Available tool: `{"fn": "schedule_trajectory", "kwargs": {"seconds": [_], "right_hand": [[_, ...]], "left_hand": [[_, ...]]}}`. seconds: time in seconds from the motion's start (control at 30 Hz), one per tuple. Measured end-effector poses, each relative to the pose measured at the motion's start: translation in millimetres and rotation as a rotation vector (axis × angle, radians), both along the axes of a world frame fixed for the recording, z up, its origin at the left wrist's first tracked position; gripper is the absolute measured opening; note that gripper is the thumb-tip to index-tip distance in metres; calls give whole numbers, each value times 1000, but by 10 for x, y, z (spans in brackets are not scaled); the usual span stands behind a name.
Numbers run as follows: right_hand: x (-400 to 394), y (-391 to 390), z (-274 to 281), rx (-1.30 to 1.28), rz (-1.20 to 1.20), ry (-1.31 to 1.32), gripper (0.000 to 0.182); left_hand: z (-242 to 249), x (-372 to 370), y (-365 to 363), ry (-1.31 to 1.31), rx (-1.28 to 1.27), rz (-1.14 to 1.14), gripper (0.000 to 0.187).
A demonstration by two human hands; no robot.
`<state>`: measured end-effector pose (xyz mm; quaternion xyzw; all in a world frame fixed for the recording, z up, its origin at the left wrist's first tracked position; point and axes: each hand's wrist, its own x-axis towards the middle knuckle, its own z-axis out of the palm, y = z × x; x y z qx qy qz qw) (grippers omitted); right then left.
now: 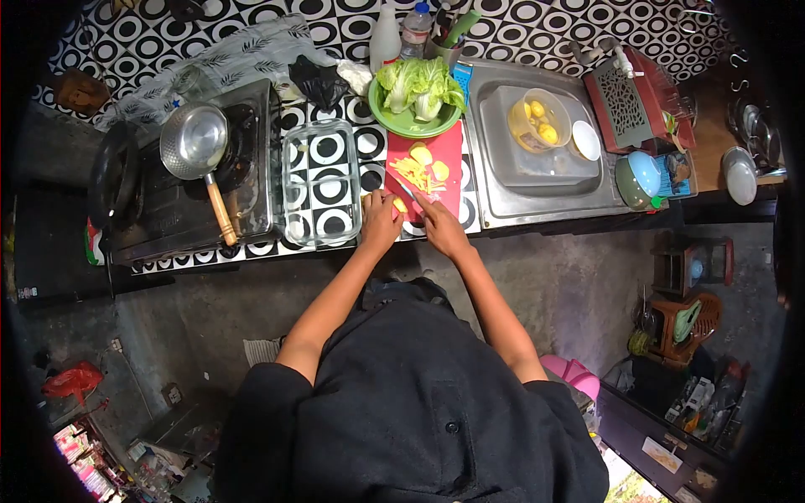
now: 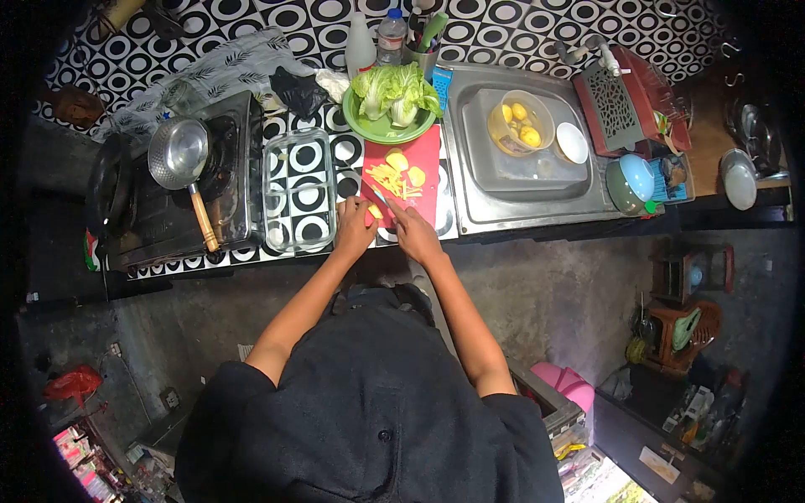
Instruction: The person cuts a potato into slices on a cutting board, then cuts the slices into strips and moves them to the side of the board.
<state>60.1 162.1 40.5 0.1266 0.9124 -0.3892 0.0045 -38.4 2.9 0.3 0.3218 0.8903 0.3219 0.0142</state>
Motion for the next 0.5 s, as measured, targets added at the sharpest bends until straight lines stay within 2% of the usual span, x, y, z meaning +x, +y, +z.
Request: {"fn": "schedule_trajectory", "kwargs": {"seconds": [0.23,0.5], "right_hand": [[15,-61,83,22,3,-44,60],[79,-161,51,-19,-2,40,53]], "left_hand": [[15,6,33,17,3,22,44],[-5,17,76,68,-30,50,42]]}}
